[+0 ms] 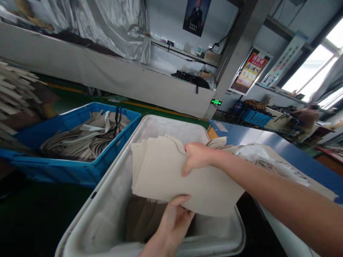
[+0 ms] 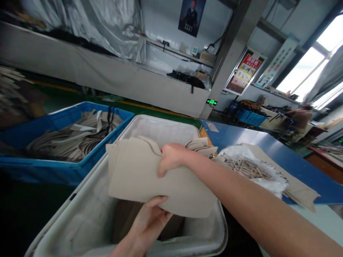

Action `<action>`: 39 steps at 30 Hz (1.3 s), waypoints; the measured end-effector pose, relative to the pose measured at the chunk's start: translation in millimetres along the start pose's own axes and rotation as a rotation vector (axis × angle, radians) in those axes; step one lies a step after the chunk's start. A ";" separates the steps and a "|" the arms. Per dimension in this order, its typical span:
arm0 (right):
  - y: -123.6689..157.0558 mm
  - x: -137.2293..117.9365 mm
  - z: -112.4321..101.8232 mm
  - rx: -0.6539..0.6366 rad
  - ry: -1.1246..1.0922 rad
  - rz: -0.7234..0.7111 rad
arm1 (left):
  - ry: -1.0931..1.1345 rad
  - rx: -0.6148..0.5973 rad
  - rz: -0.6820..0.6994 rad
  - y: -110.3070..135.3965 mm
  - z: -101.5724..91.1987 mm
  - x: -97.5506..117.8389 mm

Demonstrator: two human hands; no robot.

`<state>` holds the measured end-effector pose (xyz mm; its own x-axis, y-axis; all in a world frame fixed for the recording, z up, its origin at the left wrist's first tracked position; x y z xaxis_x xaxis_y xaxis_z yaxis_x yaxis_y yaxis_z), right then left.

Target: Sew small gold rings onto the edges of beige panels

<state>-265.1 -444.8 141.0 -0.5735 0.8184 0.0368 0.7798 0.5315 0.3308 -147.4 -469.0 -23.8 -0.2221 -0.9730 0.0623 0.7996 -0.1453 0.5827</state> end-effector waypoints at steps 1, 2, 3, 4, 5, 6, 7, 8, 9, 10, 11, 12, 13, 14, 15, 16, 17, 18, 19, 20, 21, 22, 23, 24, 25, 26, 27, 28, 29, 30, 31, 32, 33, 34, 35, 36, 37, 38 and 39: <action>-11.0 -4.4 15.5 -0.041 -0.037 -0.009 | -0.032 0.062 0.018 -2.9 -13.7 4.7; -21.3 -9.9 33.0 -0.080 -0.079 -0.031 | -0.071 0.134 0.026 -5.2 -28.3 9.3; -30.7 -15.4 52.0 -0.108 -0.102 -0.039 | -0.117 0.213 0.024 -6.7 -43.3 13.8; -38.5 -20.8 71.5 -0.117 -0.119 -0.037 | -0.162 0.290 0.005 -7.6 -57.7 18.2; -44.4 -26.5 91.4 -0.121 -0.136 -0.040 | -0.201 0.354 -0.029 -8.0 -70.7 22.2; -47.9 -32.0 111.3 -0.129 -0.148 -0.045 | -0.231 0.400 -0.071 -7.9 -81.6 25.8; -48.8 -36.9 130.3 -0.136 -0.162 -0.056 | -0.255 0.428 -0.115 -7.5 -90.2 28.7; -47.1 -40.8 148.2 -0.152 -0.184 -0.076 | -0.276 0.451 -0.151 -6.9 -96.9 30.9; -43.1 -43.0 164.2 -0.167 -0.211 -0.096 | -0.294 0.475 -0.170 -6.1 -101.9 32.1; -37.0 -43.6 178.5 -0.189 -0.241 -0.126 | -0.310 0.501 -0.174 -5.4 -105.5 32.1; -29.5 -41.7 190.9 -0.210 -0.268 -0.144 | -0.328 0.526 -0.163 -5.1 -107.6 30.8; -21.2 -37.6 201.2 -0.226 -0.289 -0.150 | -0.343 0.542 -0.145 -5.4 -108.3 27.9; -12.6 -32.0 209.9 -0.240 -0.306 -0.148 | -0.356 0.544 -0.129 -6.7 -107.5 23.6; -4.2 -25.5 217.3 -0.251 -0.319 -0.139 | -0.368 0.536 -0.118 -8.7 -105.5 18.2; 4.0 -18.7 223.6 -0.259 -0.332 -0.128 | -0.381 0.526 -0.115 -11.4 -102.9 12.4; 11.7 -12.3 229.1 -0.265 -0.345 -0.117 | -0.397 0.518 -0.115 -14.5 -99.9 6.7; 19.1 -6.5 234.0 -0.268 -0.360 -0.106 | -0.414 0.513 -0.115 -17.8 -96.8 1.9; 26.1 -1.4 238.4 -0.268 -0.377 -0.096 | -0.432 0.511 -0.111 -21.1 -93.9 -1.8; 32.9 3.1 242.3 -0.265 -0.394 -0.085 | -0.448 0.515 -0.103 -24.2 -91.4 -4.2; 39.4 7.1 245.6 -0.259 -0.411 -0.074 | -0.461 0.521 -0.093 -26.8 -89.4 -5.5; 45.6 10.7 248.6 -0.252 -0.426 -0.062 | -0.473 0.524 -0.082 -29.1 -87.8 -6.0; 51.6 14.0 251.2 -0.245 -0.439 -0.051 | -0.488 0.524 -0.074 -30.8 -86.8 -6.0; 57.3 17.2 253.4 -0.237 -0.450 -0.039 | -0.504 0.519 -0.066 -32.2 -86.1 -5.7; 62.8 20.2 255.5 -0.229 -0.459 -0.028 | -0.521 0.508 -0.062 -33.2 -85.8 -5.3; 67.9 23.1 257.7 -0.222 -0.469 -0.015 | -0.538 0.491 -0.059 -33.9 -85.8 -5.1; 72.8 25.8 260.1 -0.215 -0.477 -0.003 | -0.556 0.469 -0.060 -34.5 -85.9 -4.9; 77.5 28.3 262.9 -0.208 -0.486 0.010 | -0.573 0.448 -0.058 -34.9 -86.2 -4.6; 82.0 30.6 266.3 -0.200 -0.494 0.023 | -0.588 0.429 -0.051 -35.3 -86.7 -3.9; 86.3 32.6 270.1 -0.193 -0.500 0.037 | -0.603 0.407 -0.038 -35.9 -87.2 -2.8; 90.3 34.2 274.3 -0.184 -0.504 0.051 | -0.620 0.381 -0.020 -36.8 -87.6 -1.2; 94.1 35.5 278.8 -0.175 -0.506 0.064 | -0.640 0.356 0.003 -37.8 -88.0 1.0; 97.3 36.4 283.2 -0.164 -0.504 0.077 | -0.665 0.332 0.025 -39.0 -88.7 3.4; 100.0 37.0 287.5 -0.152 -0.501 0.091 | -0.694 0.319 0.042 -40.4 -89.9 6.0; 102.1 37.2 291.3 -0.138 -0.496 0.103 | -0.730 0.312 0.051 -41.9 -91.7 8.4; 103.6 37.2 294.7 -0.122 -0.491 0.115 | -0.773 0.307 0.053 -43.6 -93.7 10.6; 104.7 37.1 297.5 -0.106 -0.488 0.127 | -0.823 0.295 0.052 -45.6 -95.7 12.4; 105.3 36.9 299.7 -0.088 -0.486 0.139 | -0.881 0.268 0.056 -48.1 -97.0 14.0; 105.8 36.6 301.4 -0.071 -0.486 0.150 | -0.960 0.220 0.073 -50.9 -97.4 15.6; 106.1 36.4 302.7 -0.055 -0.487 0.158 | -1.052 0.165 0.100 -54.0 -97.0 17.4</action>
<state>-127.2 -292.5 -107.9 -0.2559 0.9015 -0.3491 0.8254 0.3917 0.4065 -140.2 -495.5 -132.8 -0.5921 -0.3240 0.7378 0.7732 0.0294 0.6334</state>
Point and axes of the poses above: each hand's wrist, its own y-axis away from the middle knuckle, its own z-axis out of the palm, x = y × z, the point moved 4 cm from there along -y, towards the middle knuckle, and after that the axes turned 10 degrees about y, right-handed, at the moved point
